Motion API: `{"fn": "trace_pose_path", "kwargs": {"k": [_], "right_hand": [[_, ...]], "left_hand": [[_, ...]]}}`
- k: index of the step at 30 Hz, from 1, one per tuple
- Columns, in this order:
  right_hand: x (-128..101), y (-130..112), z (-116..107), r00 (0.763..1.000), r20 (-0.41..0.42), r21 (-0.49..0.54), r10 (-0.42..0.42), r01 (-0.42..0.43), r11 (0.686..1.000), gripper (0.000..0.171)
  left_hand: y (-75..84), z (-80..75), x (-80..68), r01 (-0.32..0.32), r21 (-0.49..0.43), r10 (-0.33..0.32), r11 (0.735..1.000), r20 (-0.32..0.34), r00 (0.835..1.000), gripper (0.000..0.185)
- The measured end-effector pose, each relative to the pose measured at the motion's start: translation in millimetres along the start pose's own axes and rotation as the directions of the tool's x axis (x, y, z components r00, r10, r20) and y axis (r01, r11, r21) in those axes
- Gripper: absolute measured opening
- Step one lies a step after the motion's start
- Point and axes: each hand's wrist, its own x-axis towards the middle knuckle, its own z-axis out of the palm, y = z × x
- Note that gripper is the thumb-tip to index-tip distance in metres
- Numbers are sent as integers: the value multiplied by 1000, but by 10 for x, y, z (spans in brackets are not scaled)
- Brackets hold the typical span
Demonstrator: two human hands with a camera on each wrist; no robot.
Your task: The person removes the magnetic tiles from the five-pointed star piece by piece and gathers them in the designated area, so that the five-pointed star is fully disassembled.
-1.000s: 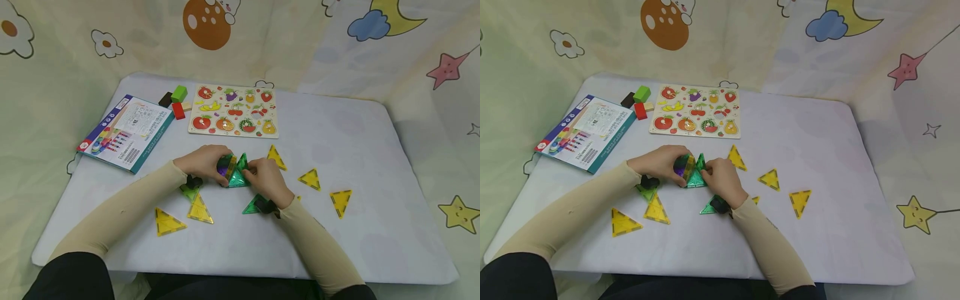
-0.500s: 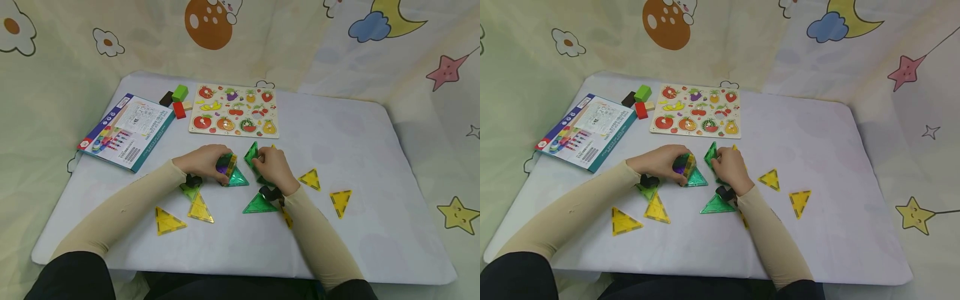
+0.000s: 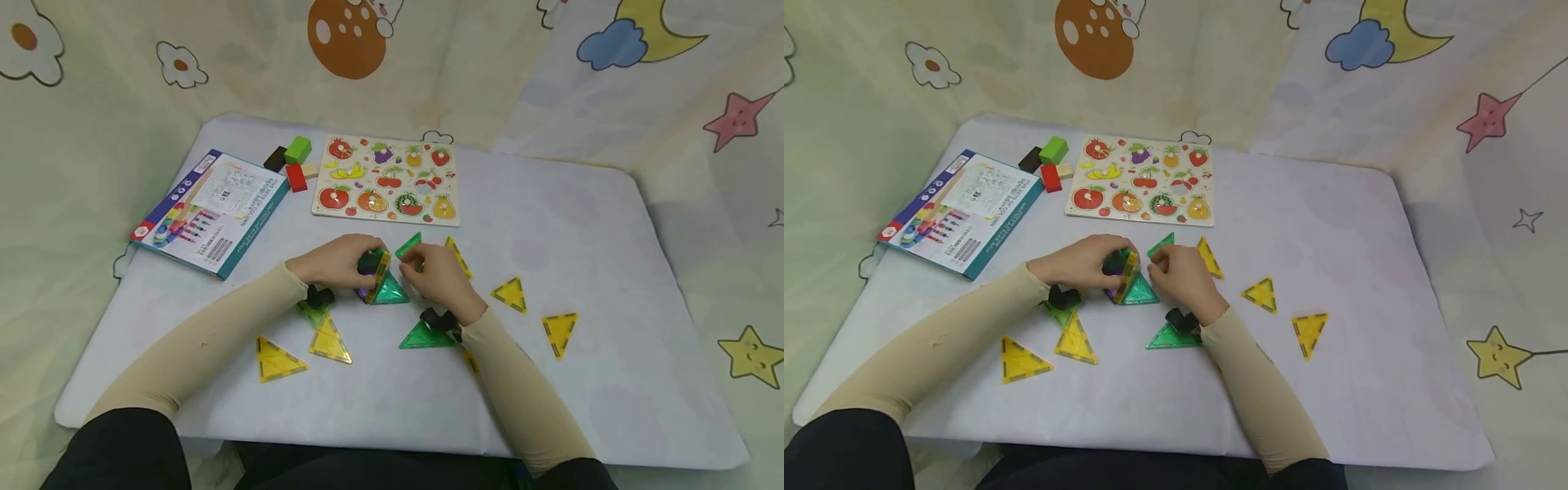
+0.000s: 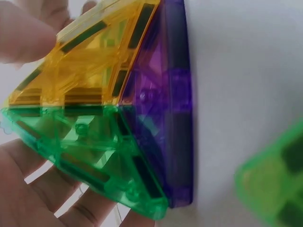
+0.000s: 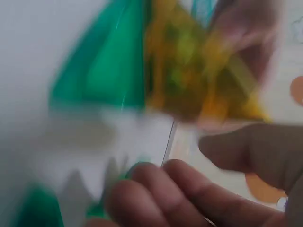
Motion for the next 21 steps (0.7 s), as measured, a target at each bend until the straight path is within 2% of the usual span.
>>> {"fn": "trace_pose_path", "kwargs": {"k": [3, 5, 7, 14, 18, 21], "right_hand": [[-64, -77, 47, 992, 112, 8, -51, 51, 999, 38], [-88, -120, 89, 988, 140, -17, -66, 69, 997, 50], [-104, -158, 138, 989, 134, -41, -67, 73, 996, 58], [-88, -256, 280, 993, 115, -147, 19, -2, 989, 81], [-56, -268, 327, 994, 111, -200, 1, 21, 980, 90], [-50, -259, 332, 994, 108, -220, -3, 27, 975, 90]], "left_hand": [[-9, -26, -10, -2, -8, 2, 1000, -7, 1000, 46], [-23, -36, -15, -7, -12, 7, 1000, -7, 1000, 47], [-32, -38, -16, -6, -15, 6, 1000, -1, 1000, 52], [-59, -33, -14, 21, -20, -21, 1000, 21, 1000, 67], [-62, -40, -24, 31, -39, -30, 999, 23, 999, 66], [-60, -39, -25, 37, -46, -35, 998, 28, 999, 66]]}}
